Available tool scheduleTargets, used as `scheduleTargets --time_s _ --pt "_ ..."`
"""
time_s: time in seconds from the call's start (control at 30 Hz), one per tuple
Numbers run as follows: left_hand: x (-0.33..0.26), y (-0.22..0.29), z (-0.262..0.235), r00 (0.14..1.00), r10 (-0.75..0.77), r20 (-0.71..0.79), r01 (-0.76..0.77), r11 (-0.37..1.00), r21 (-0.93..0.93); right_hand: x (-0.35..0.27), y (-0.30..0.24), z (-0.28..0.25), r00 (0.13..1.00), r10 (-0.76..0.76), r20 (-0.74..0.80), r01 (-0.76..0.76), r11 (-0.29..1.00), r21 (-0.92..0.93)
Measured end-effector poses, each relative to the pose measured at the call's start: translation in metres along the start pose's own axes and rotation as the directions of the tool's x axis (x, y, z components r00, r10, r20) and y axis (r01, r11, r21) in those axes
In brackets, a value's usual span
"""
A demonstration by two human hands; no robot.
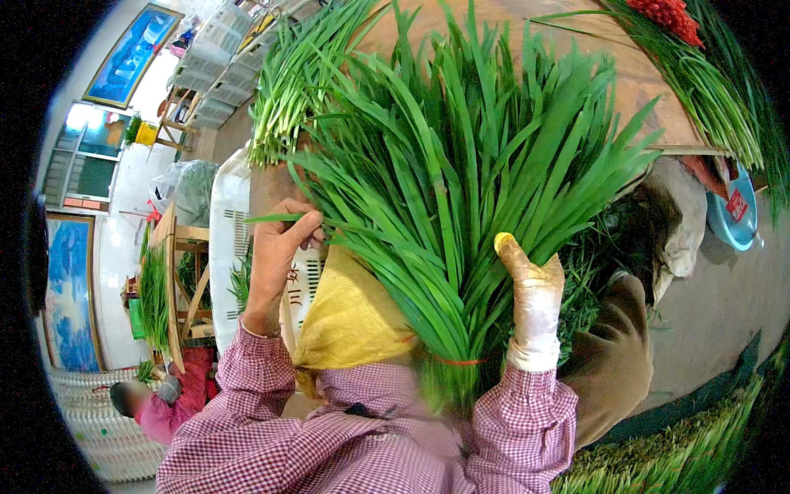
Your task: The person bundles leeks by hand using red elastic bands and places the finished bundles onto a pile on the floor in a processing warehouse.
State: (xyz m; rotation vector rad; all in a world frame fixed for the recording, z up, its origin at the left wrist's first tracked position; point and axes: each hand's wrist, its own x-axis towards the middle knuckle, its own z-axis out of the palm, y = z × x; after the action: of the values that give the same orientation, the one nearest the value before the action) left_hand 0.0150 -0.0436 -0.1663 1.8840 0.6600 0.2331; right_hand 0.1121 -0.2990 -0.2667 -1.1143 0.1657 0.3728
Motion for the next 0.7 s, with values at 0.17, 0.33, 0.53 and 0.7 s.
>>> scheduleTargets --time_s 0.17,0.33,0.53,0.7 --pt "-0.001 -0.009 -0.030 0.982 0.144 -0.121 -0.074 0.889 0.452 -0.003 -0.004 0.007 1.000 -0.022 -0.005 0.022 1.000 0.010" --pt "-0.033 0.075 0.001 0.626 0.653 -0.427 -0.486 0.755 0.441 -0.002 -0.001 0.004 1.000 -0.013 -0.019 0.014 1.000 0.023" --pt "-0.001 0.058 0.100 0.583 0.729 0.358 -0.813 0.526 0.252 -0.001 0.000 0.005 1.000 -0.024 -0.018 0.024 0.999 0.021" --pt "0.016 0.032 0.089 0.796 0.556 0.240 -0.601 0.672 0.434 -0.001 0.002 0.004 1.000 -0.014 0.019 0.013 1.000 0.005"
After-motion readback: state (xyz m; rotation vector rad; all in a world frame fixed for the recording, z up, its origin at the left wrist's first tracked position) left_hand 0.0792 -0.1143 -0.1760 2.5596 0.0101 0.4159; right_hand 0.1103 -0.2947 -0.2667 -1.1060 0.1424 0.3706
